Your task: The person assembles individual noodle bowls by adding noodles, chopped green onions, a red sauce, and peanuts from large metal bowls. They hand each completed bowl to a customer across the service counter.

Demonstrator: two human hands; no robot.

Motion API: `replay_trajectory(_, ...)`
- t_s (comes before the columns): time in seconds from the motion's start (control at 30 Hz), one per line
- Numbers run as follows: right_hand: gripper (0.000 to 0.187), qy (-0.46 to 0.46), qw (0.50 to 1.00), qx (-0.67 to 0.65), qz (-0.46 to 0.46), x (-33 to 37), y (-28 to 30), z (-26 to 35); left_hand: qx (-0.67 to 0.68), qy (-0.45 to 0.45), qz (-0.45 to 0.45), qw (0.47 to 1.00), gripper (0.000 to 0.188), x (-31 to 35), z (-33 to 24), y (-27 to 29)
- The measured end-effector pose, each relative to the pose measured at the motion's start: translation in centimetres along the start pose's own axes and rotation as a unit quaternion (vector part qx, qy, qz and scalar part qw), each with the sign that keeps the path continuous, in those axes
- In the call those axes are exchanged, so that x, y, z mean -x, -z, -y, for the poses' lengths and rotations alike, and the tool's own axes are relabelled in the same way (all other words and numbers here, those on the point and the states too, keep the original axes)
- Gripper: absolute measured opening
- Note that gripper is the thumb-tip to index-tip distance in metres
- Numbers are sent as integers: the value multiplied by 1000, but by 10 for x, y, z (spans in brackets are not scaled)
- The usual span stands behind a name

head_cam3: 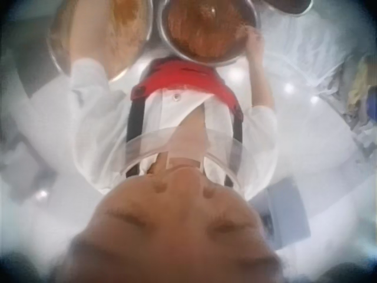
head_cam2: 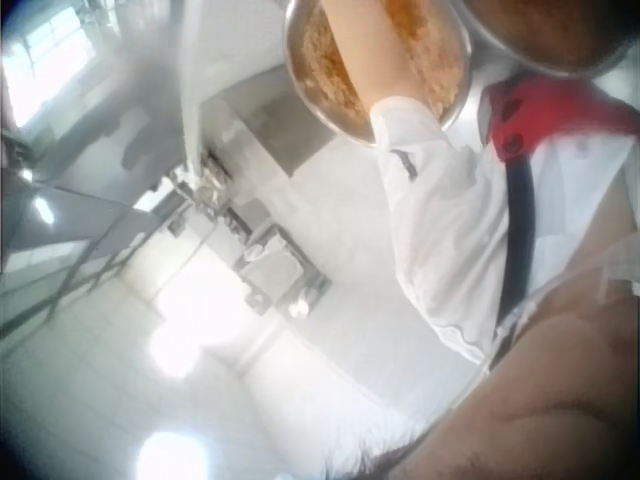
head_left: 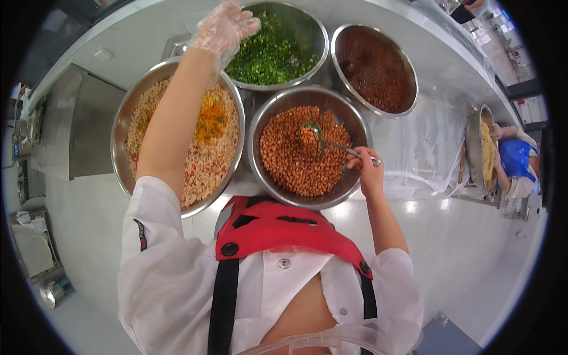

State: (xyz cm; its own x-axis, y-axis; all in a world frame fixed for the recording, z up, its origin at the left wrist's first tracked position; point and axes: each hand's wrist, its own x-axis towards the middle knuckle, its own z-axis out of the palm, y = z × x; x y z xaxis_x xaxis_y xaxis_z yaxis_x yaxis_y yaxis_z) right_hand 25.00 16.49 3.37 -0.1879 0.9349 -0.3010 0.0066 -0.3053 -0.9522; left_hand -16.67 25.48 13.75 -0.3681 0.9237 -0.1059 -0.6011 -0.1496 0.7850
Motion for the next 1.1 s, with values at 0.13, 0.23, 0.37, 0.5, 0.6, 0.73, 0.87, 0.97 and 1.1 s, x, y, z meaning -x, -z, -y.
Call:
replay_trajectory(0.13,22,-7,1000,-28,6,-3,-5,24,32,29,-4,999,70,-31,-5,-2)
replay_trajectory(0.23,22,-5,999,-36,16,-6,-3,27,47,20,-26,998,78,-40,-3,-12)
replay_trajectory(0.37,22,-10,999,-44,27,-7,-4,37,60,36,-42,997,82,-57,-5,-22)
replay_trajectory(0.5,22,-25,999,-44,17,-6,-6,53,56,20,-20,998,82,-82,-4,-28)
replay_trajectory(0.6,23,-24,998,-47,15,-10,-1,66,77,-4,-20,997,73,-97,-4,-47)
replay_trajectory(0.73,22,-3,997,-71,25,-19,12,94,55,10,-1,998,48,-111,1,-54)
replay_trajectory(0.87,21,84,995,-62,8,-34,9,146,34,38,-25,998,43,-112,26,-27)
replay_trajectory(0.97,22,172,983,-71,-1,-37,-5,191,-47,31,-63,996,52,-53,35,-42)
replay_trajectory(1.1,22,274,961,-46,1,-34,-54,206,3,115,-62,991,55,6,57,-26)
